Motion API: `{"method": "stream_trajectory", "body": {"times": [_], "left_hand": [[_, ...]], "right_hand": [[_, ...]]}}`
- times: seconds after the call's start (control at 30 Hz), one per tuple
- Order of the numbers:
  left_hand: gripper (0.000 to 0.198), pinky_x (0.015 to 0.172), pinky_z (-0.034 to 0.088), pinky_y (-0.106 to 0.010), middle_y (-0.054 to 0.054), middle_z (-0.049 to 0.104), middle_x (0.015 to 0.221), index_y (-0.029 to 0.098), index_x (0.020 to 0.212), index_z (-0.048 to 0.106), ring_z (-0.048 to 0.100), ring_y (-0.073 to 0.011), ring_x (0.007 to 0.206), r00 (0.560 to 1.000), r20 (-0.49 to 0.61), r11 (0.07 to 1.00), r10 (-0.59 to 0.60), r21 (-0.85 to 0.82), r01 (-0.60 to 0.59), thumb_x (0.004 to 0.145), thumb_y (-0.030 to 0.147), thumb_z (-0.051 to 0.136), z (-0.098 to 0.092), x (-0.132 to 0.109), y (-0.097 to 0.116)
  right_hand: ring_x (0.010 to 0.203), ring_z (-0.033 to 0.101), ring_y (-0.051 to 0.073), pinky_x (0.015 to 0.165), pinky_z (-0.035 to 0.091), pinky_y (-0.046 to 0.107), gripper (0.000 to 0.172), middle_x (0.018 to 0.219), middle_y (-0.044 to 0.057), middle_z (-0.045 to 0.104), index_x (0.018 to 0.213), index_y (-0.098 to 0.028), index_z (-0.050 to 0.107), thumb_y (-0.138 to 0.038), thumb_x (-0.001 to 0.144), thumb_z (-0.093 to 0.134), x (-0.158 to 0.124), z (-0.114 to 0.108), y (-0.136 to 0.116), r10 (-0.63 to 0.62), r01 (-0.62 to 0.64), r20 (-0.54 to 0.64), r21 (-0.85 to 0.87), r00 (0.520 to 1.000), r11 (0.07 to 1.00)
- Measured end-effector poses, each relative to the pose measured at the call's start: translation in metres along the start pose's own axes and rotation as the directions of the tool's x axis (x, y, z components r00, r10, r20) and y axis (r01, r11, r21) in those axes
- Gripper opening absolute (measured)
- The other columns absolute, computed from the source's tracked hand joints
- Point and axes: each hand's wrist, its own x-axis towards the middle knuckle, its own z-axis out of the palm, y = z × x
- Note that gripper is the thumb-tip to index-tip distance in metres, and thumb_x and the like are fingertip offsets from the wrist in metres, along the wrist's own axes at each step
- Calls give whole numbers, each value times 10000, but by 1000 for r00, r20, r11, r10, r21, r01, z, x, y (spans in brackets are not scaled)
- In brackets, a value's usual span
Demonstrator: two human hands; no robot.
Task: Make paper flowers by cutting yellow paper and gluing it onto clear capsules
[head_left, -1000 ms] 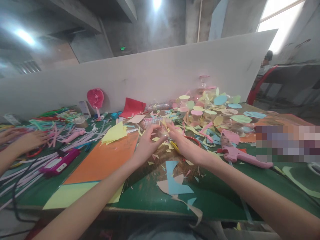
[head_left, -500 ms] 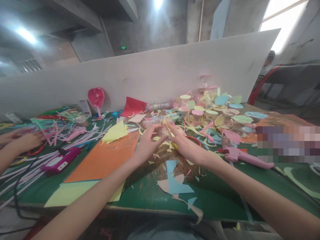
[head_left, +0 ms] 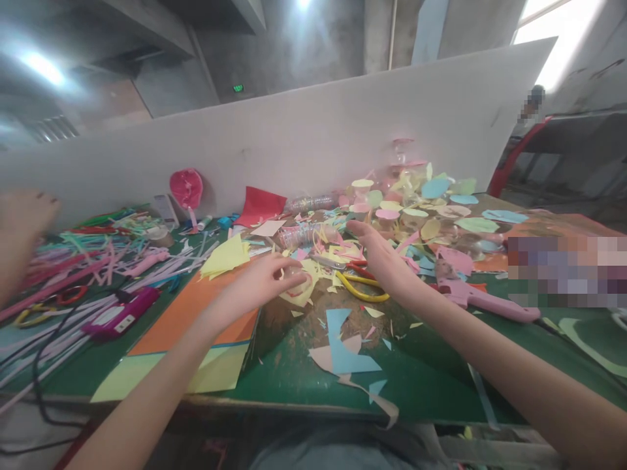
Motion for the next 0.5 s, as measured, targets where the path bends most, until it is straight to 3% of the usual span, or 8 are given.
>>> {"method": "stream_trajectory", "body": {"times": [0.1,0.17,0.37,0.5], "left_hand": [[455,769,442,-323,-45,654,965,266,1061,717,597,-239,913,998,44,999,35,31,-37,906,602,453,9,-4,4],[446,797,442,-328,-46,640,970,262,1050,717,595,-245,940,997,64,999,36,26,-38,912,592,450,15,-5,4],[446,804,458,-329,-53,586,1015,261,1146,678,608,-227,904,999,-17,999,45,16,-45,896,582,497,34,-3,-13],[409,828,451,-332,-42,572,1001,258,1137,678,608,-210,875,995,-36,996,88,21,-87,900,550,518,40,-2,-18]], "right_hand": [[1316,463,285,1026,455,473,487,1470,53,471,1399,-269,440,-376,951,280,-2,1,-4,54,-55,20,13,998,998],[1278,493,284,1012,461,466,480,1444,64,492,1382,-258,452,-368,950,273,-4,1,-7,66,-66,17,-3,998,998],[1294,472,274,1044,429,445,454,1452,66,470,1335,-253,475,-361,947,265,-5,1,-10,64,-63,33,-13,997,998],[1368,390,268,1115,349,455,429,1435,67,493,1282,-245,508,-334,939,266,-8,3,-13,44,-43,38,-41,998,998]]}}
